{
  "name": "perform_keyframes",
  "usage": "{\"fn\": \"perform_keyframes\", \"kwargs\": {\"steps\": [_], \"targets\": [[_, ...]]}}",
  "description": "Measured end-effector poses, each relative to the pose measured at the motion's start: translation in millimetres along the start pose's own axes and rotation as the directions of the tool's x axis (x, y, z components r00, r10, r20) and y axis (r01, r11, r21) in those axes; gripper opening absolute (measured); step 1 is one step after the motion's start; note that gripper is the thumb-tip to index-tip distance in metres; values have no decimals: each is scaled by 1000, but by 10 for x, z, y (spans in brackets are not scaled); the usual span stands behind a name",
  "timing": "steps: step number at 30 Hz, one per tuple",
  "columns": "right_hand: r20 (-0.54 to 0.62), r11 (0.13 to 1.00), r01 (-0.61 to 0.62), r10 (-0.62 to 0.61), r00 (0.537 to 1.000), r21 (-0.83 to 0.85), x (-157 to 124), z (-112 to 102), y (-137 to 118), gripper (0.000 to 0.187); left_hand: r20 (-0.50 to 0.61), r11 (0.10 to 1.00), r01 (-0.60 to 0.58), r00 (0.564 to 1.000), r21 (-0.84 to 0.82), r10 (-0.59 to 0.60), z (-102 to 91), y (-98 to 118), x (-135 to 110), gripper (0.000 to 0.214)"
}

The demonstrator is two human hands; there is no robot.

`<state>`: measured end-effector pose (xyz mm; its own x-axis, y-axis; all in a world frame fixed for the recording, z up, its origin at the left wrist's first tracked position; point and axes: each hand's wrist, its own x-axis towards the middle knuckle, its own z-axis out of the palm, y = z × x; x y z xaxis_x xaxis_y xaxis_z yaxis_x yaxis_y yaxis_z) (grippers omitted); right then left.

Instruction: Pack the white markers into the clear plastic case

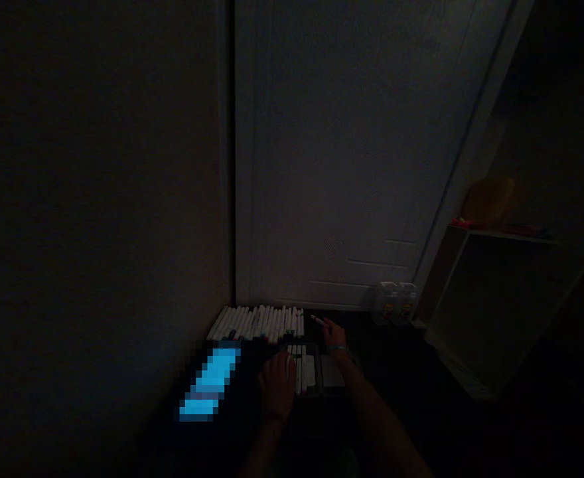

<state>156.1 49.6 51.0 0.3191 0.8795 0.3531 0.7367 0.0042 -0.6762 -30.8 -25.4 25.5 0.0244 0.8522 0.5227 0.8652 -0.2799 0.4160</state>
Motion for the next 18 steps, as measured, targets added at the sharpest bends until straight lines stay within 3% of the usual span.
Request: {"fn": "perform_keyframes", "kwargs": {"steps": [2,4,6,11,18], "targets": [[-75,996,0,6,997,88,-150,-77,14,44,1,1000,-26,1000,2,26,18,-3,-2,31],[-205,937,25,50,977,350,-374,-142,28,48,-6,1000,-10,1000,-5,10,39,-5,2,32],[-206,876,50,56,977,479,-651,-186,48,47,-12,1000,19,1000,-14,-19,58,-2,7,33],[-150,848,74,6,989,524,-1230,-200,124,38,19,996,-94,995,0,94,36,32,0,40],[-152,848,0,95,984,530,-1323,-185,158,44,87,956,-290,952,-39,293,-25,84,-25,40]]}}
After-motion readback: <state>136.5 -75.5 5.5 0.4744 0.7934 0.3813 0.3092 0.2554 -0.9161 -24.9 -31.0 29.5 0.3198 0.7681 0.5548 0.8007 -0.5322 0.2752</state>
